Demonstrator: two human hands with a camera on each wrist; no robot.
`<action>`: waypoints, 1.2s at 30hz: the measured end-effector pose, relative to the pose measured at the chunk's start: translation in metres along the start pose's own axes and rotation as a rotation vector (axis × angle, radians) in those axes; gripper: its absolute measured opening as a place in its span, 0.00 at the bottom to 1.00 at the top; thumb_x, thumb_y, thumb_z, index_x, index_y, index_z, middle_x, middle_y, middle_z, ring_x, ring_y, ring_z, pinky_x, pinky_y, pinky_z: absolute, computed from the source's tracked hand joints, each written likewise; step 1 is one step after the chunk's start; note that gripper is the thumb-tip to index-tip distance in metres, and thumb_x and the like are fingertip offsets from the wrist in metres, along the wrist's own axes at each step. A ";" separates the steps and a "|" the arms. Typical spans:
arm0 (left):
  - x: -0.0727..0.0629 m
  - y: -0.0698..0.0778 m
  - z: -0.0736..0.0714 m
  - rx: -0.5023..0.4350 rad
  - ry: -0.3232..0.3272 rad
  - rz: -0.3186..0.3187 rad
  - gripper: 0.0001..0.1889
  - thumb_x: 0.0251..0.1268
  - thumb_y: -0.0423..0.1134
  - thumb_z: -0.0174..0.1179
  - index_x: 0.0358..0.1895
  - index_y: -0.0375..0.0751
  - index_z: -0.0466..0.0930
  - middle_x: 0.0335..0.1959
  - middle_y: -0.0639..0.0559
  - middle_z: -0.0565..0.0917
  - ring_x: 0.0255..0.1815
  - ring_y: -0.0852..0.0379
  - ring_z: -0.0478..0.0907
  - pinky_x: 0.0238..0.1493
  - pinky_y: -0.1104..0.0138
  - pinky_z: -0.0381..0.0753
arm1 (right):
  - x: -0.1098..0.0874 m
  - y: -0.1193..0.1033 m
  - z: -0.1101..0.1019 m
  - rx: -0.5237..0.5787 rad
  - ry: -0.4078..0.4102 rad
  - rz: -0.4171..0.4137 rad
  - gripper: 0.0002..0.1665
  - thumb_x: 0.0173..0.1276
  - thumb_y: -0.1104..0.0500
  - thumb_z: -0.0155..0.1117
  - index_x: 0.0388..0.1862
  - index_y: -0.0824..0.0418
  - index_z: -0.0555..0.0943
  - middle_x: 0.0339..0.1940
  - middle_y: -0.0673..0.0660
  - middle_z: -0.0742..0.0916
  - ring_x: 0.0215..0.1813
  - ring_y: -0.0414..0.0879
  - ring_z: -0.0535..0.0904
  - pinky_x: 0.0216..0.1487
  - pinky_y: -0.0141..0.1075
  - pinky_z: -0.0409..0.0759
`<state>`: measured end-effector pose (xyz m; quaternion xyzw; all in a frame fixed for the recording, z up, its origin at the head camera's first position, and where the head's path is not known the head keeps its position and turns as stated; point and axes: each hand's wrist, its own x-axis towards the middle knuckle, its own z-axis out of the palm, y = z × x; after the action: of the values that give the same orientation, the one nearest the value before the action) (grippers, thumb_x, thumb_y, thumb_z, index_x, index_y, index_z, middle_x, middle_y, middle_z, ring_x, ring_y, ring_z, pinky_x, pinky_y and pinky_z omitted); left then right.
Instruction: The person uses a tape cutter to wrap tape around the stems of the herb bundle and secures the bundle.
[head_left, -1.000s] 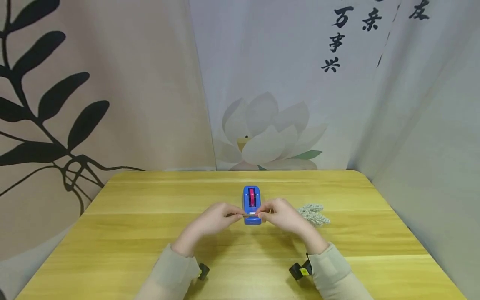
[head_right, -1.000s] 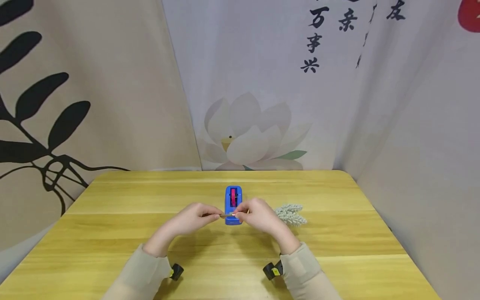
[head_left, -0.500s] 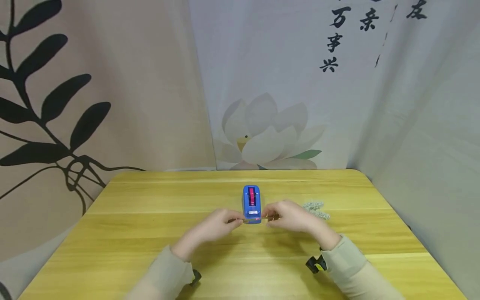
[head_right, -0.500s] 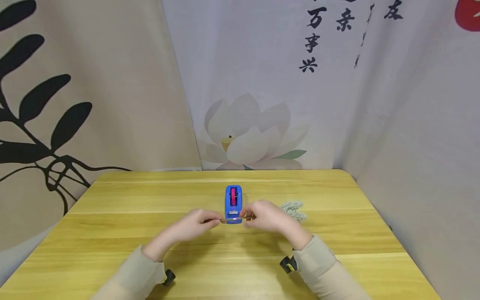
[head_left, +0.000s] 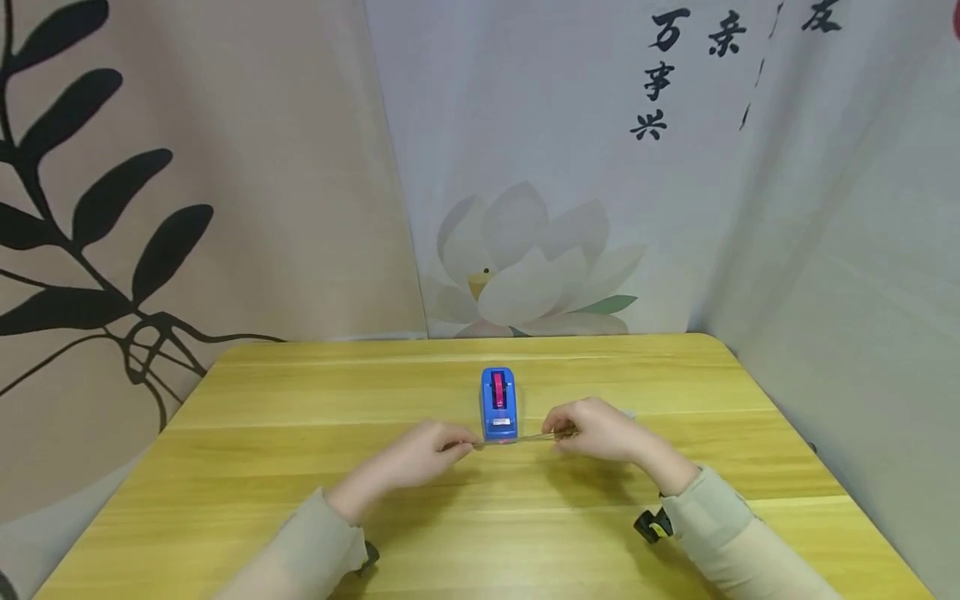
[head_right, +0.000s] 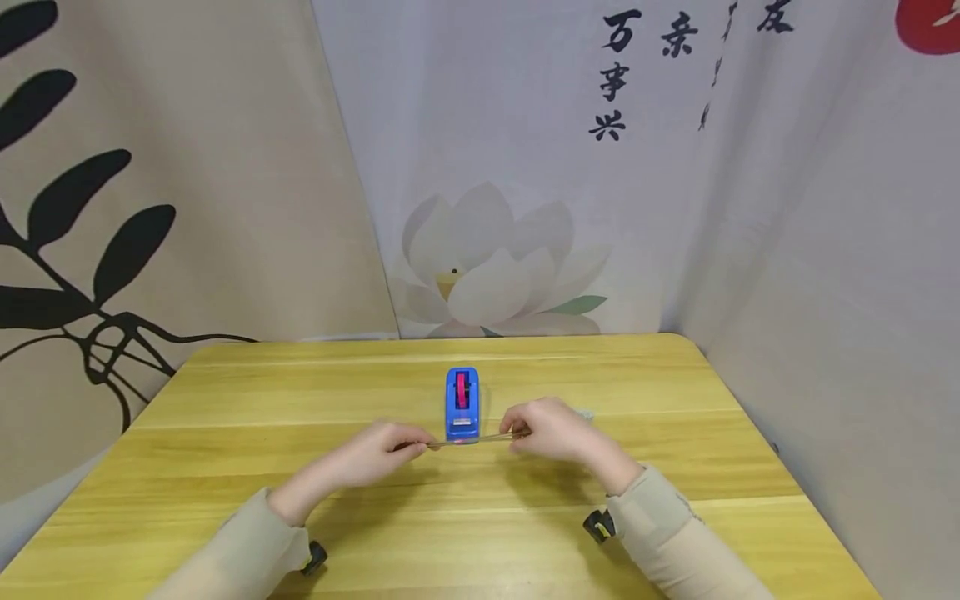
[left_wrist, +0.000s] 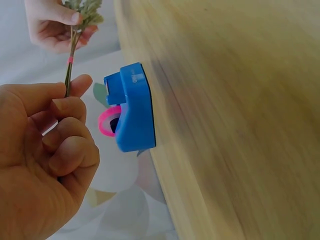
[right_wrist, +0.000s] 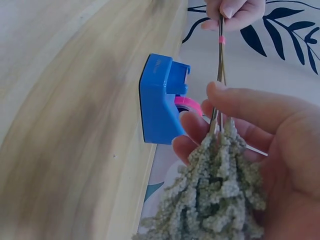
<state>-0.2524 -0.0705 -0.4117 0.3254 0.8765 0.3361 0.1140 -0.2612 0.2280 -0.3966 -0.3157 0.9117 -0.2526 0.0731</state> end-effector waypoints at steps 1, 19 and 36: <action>0.000 -0.001 0.000 0.003 -0.003 0.001 0.13 0.75 0.37 0.51 0.52 0.39 0.83 0.47 0.46 0.84 0.18 0.64 0.63 0.23 0.69 0.72 | 0.000 0.001 0.000 0.003 -0.002 0.006 0.11 0.62 0.65 0.68 0.44 0.61 0.84 0.39 0.52 0.87 0.41 0.42 0.82 0.45 0.38 0.80; -0.007 -0.011 0.007 0.050 -0.056 0.020 0.12 0.72 0.33 0.52 0.50 0.37 0.83 0.48 0.45 0.84 0.27 0.65 0.72 0.34 0.67 0.77 | -0.007 0.015 0.015 0.016 -0.056 0.037 0.11 0.60 0.57 0.71 0.41 0.58 0.85 0.38 0.47 0.86 0.43 0.41 0.80 0.48 0.43 0.79; -0.019 -0.028 0.002 0.216 -0.021 0.031 0.09 0.63 0.29 0.60 0.44 0.36 0.85 0.43 0.46 0.86 0.46 0.49 0.82 0.50 0.55 0.79 | -0.005 0.014 0.029 -0.065 0.004 0.035 0.11 0.56 0.57 0.75 0.37 0.57 0.85 0.36 0.46 0.85 0.39 0.41 0.79 0.44 0.41 0.78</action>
<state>-0.2510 -0.0975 -0.4316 0.3529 0.9011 0.2380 0.0823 -0.2558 0.2285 -0.4287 -0.3014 0.9249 -0.2224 0.0654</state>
